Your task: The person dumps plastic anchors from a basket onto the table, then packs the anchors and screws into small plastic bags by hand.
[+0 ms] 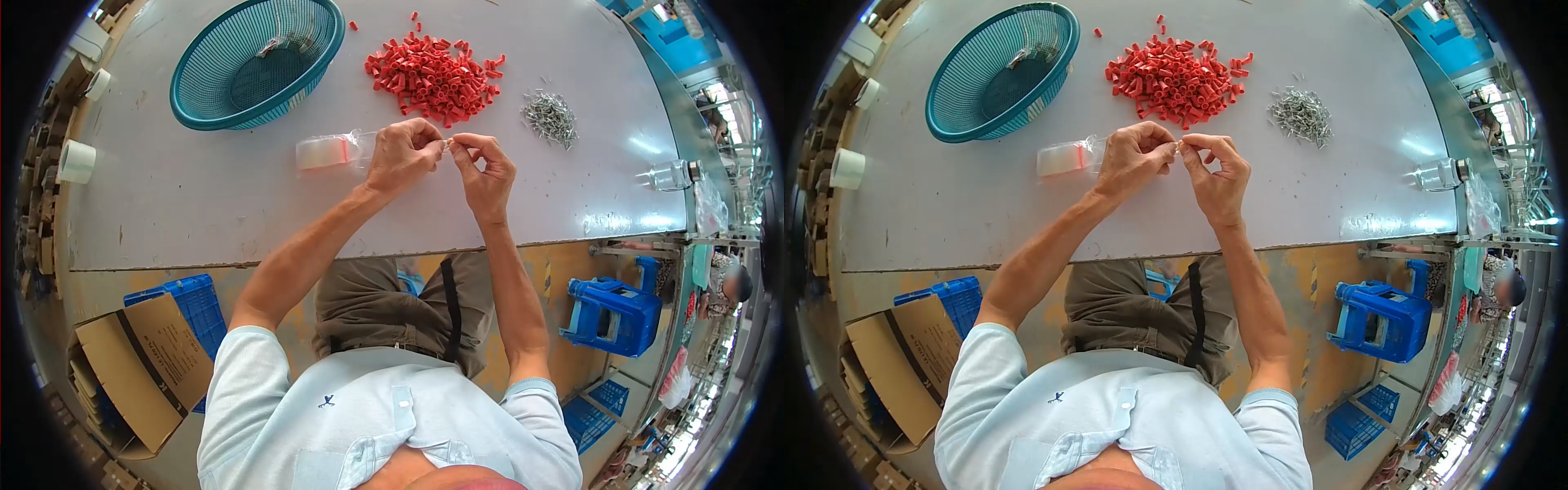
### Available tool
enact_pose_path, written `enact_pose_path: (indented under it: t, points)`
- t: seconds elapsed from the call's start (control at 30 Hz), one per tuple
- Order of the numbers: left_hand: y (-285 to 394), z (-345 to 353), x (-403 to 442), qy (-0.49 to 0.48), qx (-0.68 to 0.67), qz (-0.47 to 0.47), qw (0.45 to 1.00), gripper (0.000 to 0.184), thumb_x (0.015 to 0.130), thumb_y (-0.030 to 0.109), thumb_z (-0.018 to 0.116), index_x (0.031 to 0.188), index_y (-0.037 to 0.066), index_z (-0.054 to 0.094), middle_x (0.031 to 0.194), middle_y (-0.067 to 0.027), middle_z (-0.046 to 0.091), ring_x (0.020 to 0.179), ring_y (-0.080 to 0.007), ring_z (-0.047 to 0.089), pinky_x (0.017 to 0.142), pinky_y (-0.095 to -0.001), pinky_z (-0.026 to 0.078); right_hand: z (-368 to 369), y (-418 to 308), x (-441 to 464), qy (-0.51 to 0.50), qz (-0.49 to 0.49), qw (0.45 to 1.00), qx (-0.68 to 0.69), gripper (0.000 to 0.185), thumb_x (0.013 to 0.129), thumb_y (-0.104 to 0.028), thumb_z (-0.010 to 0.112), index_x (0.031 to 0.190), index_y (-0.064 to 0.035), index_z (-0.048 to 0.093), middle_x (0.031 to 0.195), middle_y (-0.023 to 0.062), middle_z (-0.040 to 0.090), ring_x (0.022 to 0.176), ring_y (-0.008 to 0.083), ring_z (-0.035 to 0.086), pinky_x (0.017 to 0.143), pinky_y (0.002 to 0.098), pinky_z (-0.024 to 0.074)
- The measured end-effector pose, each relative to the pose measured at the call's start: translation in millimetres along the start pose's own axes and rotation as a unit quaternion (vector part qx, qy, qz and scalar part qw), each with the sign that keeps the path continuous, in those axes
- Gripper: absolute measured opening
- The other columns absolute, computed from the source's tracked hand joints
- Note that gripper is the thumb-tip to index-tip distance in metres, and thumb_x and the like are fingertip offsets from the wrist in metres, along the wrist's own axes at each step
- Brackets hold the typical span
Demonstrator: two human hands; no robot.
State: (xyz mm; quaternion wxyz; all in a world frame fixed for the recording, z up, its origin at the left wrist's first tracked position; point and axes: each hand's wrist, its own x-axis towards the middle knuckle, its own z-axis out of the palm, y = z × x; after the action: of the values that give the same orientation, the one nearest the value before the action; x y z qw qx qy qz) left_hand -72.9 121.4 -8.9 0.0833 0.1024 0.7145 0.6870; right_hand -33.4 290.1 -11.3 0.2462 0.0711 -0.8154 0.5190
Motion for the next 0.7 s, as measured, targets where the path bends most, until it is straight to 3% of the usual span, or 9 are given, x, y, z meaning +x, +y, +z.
enact_pose_path:
  t: [0.13,0.3,0.6,0.7]
  points:
    - [1,-2,1,-0.031,-0.030,-0.033,0.999,0.012,0.096,0.006,0.070,0.101,-0.004,0.073,0.085,-0.0096,0.075,0.073,-0.0122,0.072,0.064,-0.0264,0.061,-2,-2,2,0.011,-0.052,0.998,-0.033,0.015,0.087,-0.005,0.083,0.101,-0.0094,0.080,0.093,0.0038,0.078,0.088,0.0163,0.069,0.072,0.0297,0.0531]
    - [3,-3,-1,-0.055,-0.053,-0.049,0.996,0.014,0.096,0.007,0.069,0.103,-0.005,0.072,0.085,-0.0094,0.075,0.073,-0.0124,0.071,0.066,-0.0266,0.061,-5,-2,1,0.007,-0.116,0.989,-0.094,0.014,0.086,-0.004,0.083,0.099,-0.0075,0.081,0.096,0.0057,0.078,0.097,0.0206,0.071,0.082,0.0340,0.0576]
    - [3,-1,-2,-0.047,-0.045,-0.044,0.997,0.014,0.095,0.008,0.070,0.102,-0.004,0.073,0.083,-0.0087,0.075,0.073,-0.0121,0.071,0.066,-0.0260,0.061,-5,-1,-2,0.013,-0.047,0.998,-0.034,0.015,0.086,-0.003,0.082,0.100,-0.0072,0.081,0.098,0.0087,0.078,0.101,0.0227,0.074,0.085,0.0343,0.0588]
    - [3,-2,-2,-0.055,-0.048,-0.045,0.996,0.014,0.095,0.008,0.070,0.102,-0.004,0.073,0.083,-0.0084,0.075,0.073,-0.0118,0.072,0.066,-0.0259,0.061,-12,-6,2,-0.012,-0.113,0.987,-0.110,0.015,0.085,-0.002,0.082,0.099,-0.0077,0.081,0.098,0.0076,0.078,0.102,0.0235,0.074,0.085,0.0355,0.0587]
